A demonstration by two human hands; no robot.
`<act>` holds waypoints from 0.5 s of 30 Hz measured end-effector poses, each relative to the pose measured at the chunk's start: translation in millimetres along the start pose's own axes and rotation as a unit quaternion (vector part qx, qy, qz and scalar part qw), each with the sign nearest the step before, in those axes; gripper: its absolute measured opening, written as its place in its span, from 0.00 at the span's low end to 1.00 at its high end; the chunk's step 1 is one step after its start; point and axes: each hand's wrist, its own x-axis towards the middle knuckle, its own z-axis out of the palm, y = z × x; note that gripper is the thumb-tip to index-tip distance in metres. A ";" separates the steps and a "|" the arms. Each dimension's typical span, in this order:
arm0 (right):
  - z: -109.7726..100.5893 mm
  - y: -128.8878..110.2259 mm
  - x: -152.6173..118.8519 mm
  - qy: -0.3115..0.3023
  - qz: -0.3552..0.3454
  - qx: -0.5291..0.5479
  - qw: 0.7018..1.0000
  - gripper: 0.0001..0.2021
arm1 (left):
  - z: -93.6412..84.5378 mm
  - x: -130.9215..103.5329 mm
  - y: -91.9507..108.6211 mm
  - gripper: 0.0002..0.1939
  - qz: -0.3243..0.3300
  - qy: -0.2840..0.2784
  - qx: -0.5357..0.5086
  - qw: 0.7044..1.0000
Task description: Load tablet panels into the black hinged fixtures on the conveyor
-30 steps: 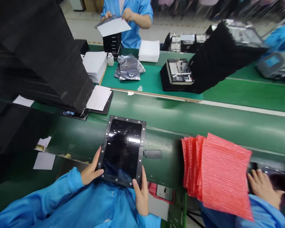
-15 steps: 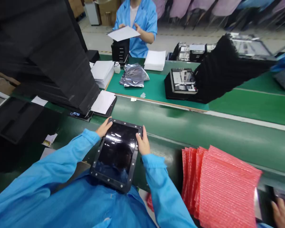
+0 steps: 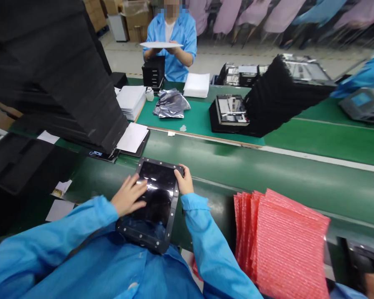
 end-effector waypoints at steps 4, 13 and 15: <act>1.1 -13.3 -7.9 0.050 -0.180 -0.193 0.963 0.16 | 20.0 -73.1 5.0 0.15 0.268 0.030 -0.044 0.962; 44.1 -47.7 -15.5 -0.095 -0.437 -0.379 0.810 0.17 | 42.2 -59.2 -3.7 0.15 0.316 0.046 -0.117 0.940; 46.2 -47.8 -16.6 -0.088 -0.422 -0.399 0.810 0.18 | 41.8 -58.5 -6.3 0.18 0.334 0.023 -0.142 0.931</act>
